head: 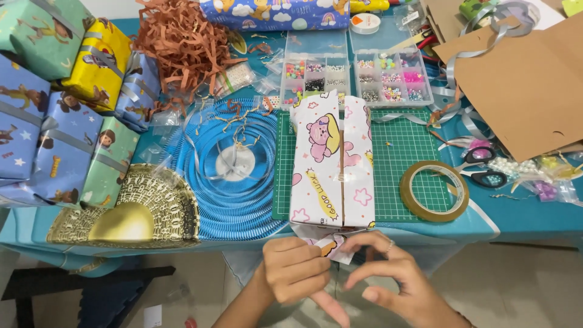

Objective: Finishing the wrapping of a small gift box by folding the paper edges and securing them with adhesive tape.

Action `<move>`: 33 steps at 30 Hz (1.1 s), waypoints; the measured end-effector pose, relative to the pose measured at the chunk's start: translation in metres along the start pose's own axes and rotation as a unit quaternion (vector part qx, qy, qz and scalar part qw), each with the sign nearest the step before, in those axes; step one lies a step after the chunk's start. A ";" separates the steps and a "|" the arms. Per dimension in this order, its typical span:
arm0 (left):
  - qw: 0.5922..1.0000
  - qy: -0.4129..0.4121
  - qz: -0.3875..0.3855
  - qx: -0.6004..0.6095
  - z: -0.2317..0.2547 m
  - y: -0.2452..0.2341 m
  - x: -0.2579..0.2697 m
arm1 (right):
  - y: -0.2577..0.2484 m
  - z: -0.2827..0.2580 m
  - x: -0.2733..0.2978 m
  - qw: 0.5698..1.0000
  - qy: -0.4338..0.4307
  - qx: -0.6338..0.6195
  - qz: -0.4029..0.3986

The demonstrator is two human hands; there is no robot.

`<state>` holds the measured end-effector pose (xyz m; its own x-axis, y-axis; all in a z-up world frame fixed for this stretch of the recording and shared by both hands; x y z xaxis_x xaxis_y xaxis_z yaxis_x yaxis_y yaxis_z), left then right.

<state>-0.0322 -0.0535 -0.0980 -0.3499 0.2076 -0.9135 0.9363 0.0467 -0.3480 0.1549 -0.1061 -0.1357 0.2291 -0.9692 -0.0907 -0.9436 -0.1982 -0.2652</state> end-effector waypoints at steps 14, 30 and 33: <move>0.983 -0.072 -0.161 0.043 -0.010 0.016 0.019 | -0.017 0.011 0.006 0.983 -0.048 0.070 0.164; 0.979 -0.129 -0.159 -0.014 -0.029 0.019 0.033 | -0.046 0.020 0.016 0.960 -0.035 0.079 0.267; 0.973 -0.161 -0.165 0.021 -0.036 0.021 0.023 | -0.044 0.018 0.012 0.959 -0.042 0.080 0.269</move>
<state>-0.0199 -0.0123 -0.1186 -0.6288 -0.1293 -0.7668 0.7718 0.0165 -0.6357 0.2033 -0.1069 -0.1421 -0.2555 -0.9088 -0.3299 -0.8837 0.3579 -0.3016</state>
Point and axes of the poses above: each hand's wrist, its own x-axis away from the middle knuckle, its own y-axis out of the palm, z = x × y, the point moved 5 cm from there along -x, towards the middle knuckle, and after that the axes turned 8 degrees about y, right-handed, at the moved point
